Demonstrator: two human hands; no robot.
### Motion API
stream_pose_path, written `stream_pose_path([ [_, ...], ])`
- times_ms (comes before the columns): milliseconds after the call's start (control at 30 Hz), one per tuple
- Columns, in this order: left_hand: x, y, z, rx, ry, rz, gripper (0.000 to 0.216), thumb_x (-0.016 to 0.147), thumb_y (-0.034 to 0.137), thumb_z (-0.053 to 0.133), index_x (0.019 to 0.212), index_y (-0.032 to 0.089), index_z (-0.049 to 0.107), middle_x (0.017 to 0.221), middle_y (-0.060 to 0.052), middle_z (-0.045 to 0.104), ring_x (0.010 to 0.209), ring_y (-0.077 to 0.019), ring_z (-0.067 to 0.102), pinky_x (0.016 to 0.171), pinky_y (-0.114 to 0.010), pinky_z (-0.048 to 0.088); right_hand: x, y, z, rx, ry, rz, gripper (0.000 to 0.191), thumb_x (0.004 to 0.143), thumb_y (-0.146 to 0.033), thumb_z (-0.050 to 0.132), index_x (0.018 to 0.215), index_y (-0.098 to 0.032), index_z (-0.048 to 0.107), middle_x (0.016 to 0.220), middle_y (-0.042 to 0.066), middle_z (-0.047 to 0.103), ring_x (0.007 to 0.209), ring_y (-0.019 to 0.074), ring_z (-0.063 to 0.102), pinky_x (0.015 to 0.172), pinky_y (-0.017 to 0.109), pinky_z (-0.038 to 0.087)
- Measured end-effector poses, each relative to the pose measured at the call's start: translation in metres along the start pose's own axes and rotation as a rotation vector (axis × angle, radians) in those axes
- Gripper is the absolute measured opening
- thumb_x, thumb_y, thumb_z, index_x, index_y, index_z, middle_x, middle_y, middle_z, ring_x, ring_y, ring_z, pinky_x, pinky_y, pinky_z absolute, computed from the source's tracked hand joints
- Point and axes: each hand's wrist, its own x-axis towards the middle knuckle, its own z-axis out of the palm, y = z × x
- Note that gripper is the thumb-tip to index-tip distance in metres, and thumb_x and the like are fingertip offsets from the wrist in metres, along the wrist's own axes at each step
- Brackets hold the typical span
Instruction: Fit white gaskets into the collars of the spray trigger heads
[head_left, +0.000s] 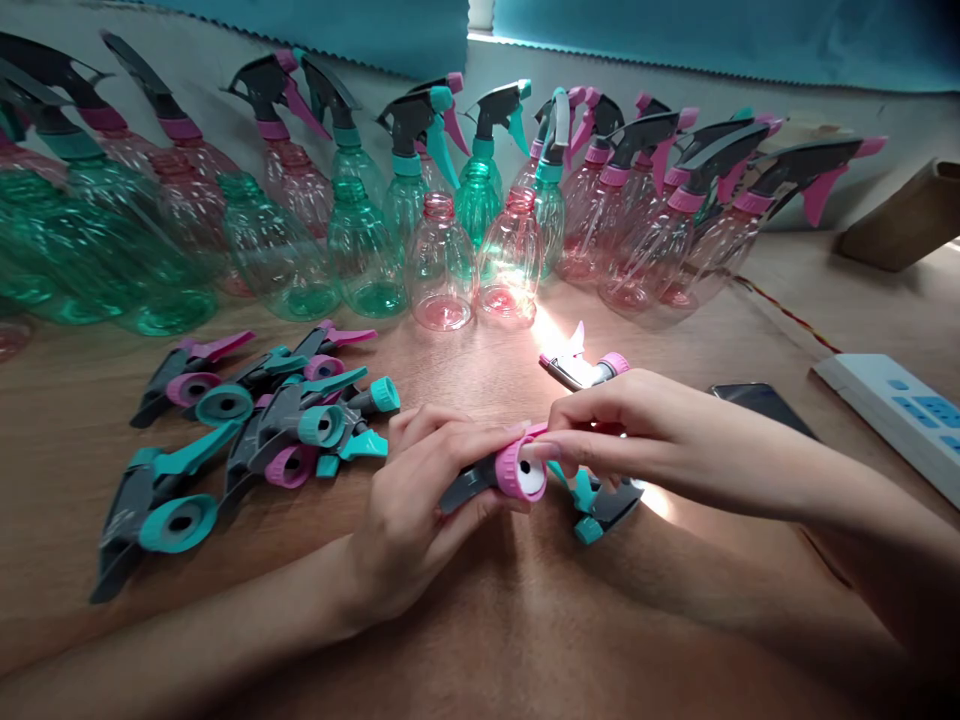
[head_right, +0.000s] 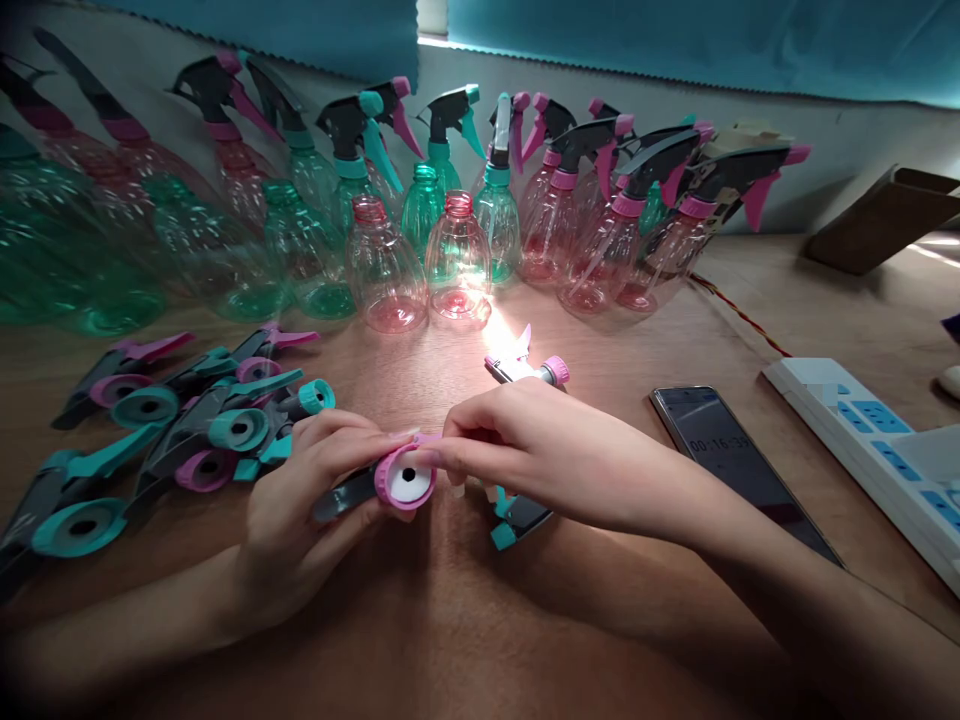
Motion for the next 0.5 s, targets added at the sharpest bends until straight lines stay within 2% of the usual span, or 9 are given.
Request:
stream_pose_path([
  [133, -0.0005, -0.0004, 0.0000, 0.006, 0.017, -0.022, 0.026, 0.093, 0.028, 0.050, 0.118, 0.022, 0.054, 0.088, -0.003, 0.066, 0.082, -0.0176, 0.056, 0.080, -0.034, 0.042, -0.0018, 0.0007, -0.0042, 0.013, 0.057, -0.039, 0.021, 0.085, -0.036, 0.058, 0.072, -0.019, 0.057, 0.063, -0.004, 0.051, 0.056, 0.0083, 0.045, 0.048, 0.021, 0.032],
  [300, 0.0004, -0.0011, 0.0007, -0.007, 0.026, -0.009, 0.026, 0.090, 0.026, 0.055, 0.115, 0.021, 0.053, 0.092, -0.003, 0.066, 0.083, -0.0166, 0.055, 0.080, -0.032, 0.042, -0.0049, -0.0015, -0.0014, -0.002, 0.092, -0.115, 0.006, 0.082, -0.027, 0.061, 0.082, -0.021, 0.060, 0.068, -0.004, 0.057, 0.058, 0.0088, 0.050, 0.049, 0.020, 0.038],
  [500, 0.0007, -0.0008, 0.0011, -0.007, 0.020, -0.028, 0.025, 0.091, 0.023, 0.054, 0.116, 0.021, 0.052, 0.092, -0.003, 0.065, 0.084, -0.0168, 0.054, 0.081, -0.033, 0.041, -0.0054, -0.0056, 0.0020, -0.095, 0.134, -0.142, 0.007, 0.084, -0.020, 0.057, 0.085, -0.024, 0.063, 0.064, -0.006, 0.058, 0.054, 0.0064, 0.050, 0.046, 0.017, 0.037],
])
